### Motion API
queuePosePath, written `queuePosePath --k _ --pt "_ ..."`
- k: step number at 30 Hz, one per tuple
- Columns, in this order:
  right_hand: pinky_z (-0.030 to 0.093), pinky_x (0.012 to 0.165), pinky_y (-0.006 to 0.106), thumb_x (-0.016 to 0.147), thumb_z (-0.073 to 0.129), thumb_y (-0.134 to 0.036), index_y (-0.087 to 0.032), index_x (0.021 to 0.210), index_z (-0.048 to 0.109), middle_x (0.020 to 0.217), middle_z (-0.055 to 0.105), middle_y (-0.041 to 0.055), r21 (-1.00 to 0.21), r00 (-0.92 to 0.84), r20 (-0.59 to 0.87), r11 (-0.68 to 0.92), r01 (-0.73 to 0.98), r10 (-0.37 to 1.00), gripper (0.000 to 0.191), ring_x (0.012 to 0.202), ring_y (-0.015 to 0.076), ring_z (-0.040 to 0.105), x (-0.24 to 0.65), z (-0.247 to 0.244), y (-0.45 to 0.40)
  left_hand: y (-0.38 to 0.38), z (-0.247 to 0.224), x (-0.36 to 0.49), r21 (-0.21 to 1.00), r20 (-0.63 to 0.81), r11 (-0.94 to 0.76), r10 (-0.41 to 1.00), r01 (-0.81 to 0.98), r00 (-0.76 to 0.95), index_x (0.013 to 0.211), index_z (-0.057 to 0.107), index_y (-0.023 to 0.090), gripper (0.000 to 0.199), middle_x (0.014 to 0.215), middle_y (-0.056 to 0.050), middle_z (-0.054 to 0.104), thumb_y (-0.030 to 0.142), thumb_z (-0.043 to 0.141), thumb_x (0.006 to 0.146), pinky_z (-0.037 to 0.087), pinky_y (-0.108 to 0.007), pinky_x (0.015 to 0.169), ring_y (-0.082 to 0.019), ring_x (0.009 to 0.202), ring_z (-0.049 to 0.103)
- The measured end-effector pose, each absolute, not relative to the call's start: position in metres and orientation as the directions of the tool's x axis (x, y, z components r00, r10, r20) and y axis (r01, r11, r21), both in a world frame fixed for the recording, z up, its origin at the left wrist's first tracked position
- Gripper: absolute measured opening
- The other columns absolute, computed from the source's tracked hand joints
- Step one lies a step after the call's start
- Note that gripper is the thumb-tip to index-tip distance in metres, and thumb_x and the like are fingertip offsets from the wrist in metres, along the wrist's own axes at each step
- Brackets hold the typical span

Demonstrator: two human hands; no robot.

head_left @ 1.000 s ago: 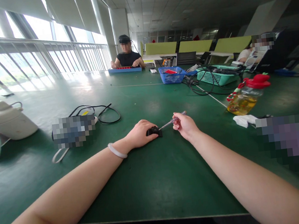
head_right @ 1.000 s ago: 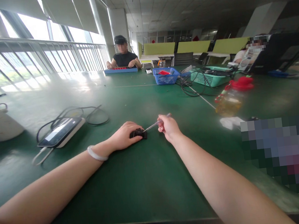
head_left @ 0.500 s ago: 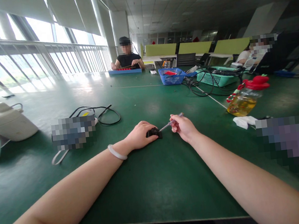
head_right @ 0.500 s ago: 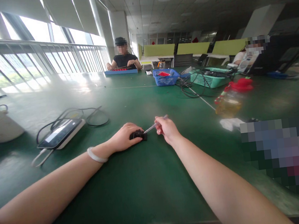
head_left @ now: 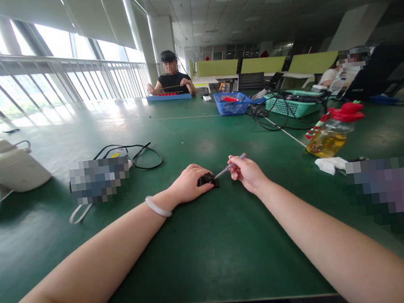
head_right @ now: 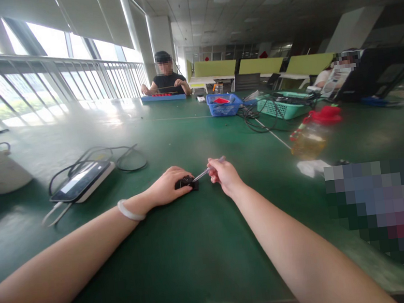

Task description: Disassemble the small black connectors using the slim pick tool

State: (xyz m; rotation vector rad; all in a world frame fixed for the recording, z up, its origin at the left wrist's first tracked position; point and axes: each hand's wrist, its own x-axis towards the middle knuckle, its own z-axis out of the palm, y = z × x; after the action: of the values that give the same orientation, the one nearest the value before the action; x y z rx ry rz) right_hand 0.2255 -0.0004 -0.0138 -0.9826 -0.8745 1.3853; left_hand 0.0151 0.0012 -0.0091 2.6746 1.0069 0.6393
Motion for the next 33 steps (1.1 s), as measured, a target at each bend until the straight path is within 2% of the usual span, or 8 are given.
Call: queuePosePath --k 33 --pt "0.031 0.036 0.019 0.076 0.067 -0.025 -0.014 0.062 0.057 0.042 0.049 -0.0034 -0.887 0.099 -0.116 -0.059 -0.458 0.988 0.021 0.036 0.0054 0.039 0.2277 -0.0151 0.0034 0.0012 -0.0100 0.0149 0.322 0.295 -0.721 0.693 0.614 0.658 0.112 0.063 0.019 0.038 0.108 -0.008 0.067 0.044 0.058 0.084 0.042 -0.039 0.097 -0.026 0.108 0.054"
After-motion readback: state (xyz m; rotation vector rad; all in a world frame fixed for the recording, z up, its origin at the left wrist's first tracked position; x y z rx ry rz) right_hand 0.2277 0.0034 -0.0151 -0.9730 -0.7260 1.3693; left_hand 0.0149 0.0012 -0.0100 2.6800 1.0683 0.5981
